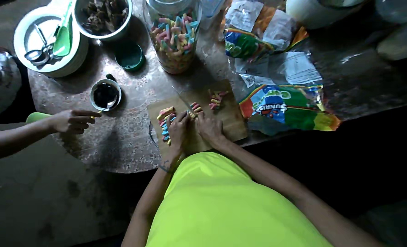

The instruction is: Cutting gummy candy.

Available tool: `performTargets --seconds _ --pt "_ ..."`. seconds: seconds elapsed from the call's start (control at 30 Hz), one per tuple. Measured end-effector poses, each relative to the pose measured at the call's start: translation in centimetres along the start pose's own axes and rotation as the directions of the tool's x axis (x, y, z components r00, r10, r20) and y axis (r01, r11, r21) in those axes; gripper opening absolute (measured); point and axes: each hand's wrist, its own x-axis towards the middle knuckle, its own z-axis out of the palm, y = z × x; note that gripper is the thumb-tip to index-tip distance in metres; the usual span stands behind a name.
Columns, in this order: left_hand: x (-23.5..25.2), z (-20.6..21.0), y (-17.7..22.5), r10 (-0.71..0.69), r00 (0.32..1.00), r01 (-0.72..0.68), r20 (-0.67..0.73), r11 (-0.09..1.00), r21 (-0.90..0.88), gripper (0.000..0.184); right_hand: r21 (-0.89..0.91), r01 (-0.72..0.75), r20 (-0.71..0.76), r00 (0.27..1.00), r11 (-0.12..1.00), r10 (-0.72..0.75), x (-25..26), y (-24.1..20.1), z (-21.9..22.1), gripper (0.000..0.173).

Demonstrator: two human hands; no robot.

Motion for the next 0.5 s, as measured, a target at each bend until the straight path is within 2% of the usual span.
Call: performTargets --seconds 0.07,0.27,0.3,0.37,0.5 --pt "0.3 0.2 0.1 -0.013 1.0 0.013 0.001 1.0 0.024 0.02 -0.067 -0.033 0.005 0.999 0.997 0.033 -0.2 -0.1 0.3 0.042" --pt "0.7 -0.3 0.5 -0.022 1.0 0.022 0.003 1.0 0.005 0.021 -0.167 -0.062 0.202 0.975 0.984 0.096 -1.5 -0.3 -0.7 0.044" --pt "0.7 -0.3 0.5 -0.008 1.0 0.008 0.005 1.0 0.011 0.021 -0.154 -0.056 0.216 0.972 0.987 0.089 -1.4 -0.5 -1.1 0.043" --pt "0.8 -0.5 0.2 -0.004 0.998 0.002 0.055 1.0 0.03 0.024 -0.063 -0.035 0.147 0.988 0.997 0.044 -0.8 0.1 -1.1 0.041" --pt "1.7 -0.9 0.9 -0.061 0.99 0.067 0.123 0.997 -0.043 0.029 0.133 -0.051 0.045 0.998 0.99 0.046 -1.4 2.7 -1.9 0.047"
